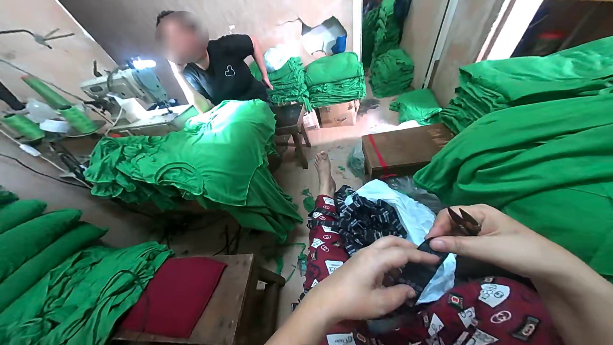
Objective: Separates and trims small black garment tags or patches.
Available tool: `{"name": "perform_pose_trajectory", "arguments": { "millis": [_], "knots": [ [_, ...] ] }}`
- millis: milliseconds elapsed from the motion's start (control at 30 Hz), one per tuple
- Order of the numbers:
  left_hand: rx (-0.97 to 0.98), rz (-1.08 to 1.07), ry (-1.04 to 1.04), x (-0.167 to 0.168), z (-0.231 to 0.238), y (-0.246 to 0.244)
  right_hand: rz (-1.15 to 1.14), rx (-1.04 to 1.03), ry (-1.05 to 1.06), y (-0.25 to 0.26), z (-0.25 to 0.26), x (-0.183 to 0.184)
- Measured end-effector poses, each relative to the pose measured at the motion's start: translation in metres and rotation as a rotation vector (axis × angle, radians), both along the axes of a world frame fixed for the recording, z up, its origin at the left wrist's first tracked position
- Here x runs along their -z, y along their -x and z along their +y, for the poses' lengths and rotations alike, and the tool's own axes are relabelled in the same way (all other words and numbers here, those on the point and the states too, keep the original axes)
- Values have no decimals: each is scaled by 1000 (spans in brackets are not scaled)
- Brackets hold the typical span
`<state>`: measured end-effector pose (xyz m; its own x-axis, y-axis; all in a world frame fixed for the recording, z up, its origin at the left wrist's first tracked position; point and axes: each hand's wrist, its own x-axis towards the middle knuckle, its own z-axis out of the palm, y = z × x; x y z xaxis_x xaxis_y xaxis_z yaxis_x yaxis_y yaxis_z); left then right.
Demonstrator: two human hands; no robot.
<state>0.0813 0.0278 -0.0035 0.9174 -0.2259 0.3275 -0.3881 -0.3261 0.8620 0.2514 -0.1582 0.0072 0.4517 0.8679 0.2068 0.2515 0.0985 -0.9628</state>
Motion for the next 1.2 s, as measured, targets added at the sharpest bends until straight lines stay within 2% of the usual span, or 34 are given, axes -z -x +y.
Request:
{"name": "perform_pose_trajectory", "arguments": {
  "millis": [233, 400, 567, 900, 1200],
  "knots": [
    [20, 42, 51, 1, 0, 1, 48, 21, 3, 4, 0, 7],
    [-57, 74, 86, 2, 7, 2, 63, 131, 117, 19, -3, 25],
    [-127, 101, 123, 6, 18, -1, 236, -39, 239, 43, -13, 53],
    [-80, 128, 153, 9, 21, -5, 415, -233, 236, 47, -13, 53],
    [-31, 166, 104, 8, 16, -10, 350, -136, 285, 52, -7, 45]
  ]
}}
